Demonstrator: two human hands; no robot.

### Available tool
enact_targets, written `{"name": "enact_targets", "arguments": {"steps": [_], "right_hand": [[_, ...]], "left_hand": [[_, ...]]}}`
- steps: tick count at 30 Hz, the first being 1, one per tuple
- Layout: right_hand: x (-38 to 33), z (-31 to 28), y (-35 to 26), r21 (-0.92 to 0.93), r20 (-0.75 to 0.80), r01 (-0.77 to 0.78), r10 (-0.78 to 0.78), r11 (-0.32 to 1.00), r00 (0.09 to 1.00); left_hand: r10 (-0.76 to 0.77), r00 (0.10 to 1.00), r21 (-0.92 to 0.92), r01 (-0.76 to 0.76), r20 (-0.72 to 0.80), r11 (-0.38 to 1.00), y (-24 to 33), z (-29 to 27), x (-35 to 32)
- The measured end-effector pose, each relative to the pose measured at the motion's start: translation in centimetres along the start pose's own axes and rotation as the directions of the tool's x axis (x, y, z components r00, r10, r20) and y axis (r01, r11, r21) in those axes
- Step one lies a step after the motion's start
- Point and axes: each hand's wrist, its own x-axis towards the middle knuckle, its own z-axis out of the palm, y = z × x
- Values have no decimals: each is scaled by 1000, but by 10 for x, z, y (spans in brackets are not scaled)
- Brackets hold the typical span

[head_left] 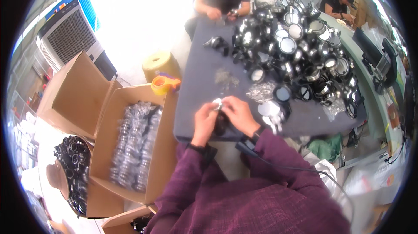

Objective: The person picks up a metal ring from a box, places it on the table, and presses a white disc into it. They then pick up a small metal pin from a pile and insert it into the side of the ring.

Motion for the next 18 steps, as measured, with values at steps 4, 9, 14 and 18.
{"name": "enact_targets", "arguments": {"steps": [4, 9, 14, 18], "right_hand": [[-3, 8, 1, 165, -30, -141, 148, 976, 989], [3, 2, 1, 266, 38, -267, 266, 926, 963], [3, -15, -2, 179, 141, -176, 151, 968, 978], [2, -23, 13, 225, 213, -136, 88, 965, 973]], "left_hand": [[40, 999, 92, -39, -11, 995, -2, -3, 2], [-25, 1000, -4, 25, 16, 1000, 2, -1, 1], [-47, 999, 33, 46, 28, 998, 13, 1, -6], [-108, 992, 30, 106, 68, 994, 18, -1, -7]]}}
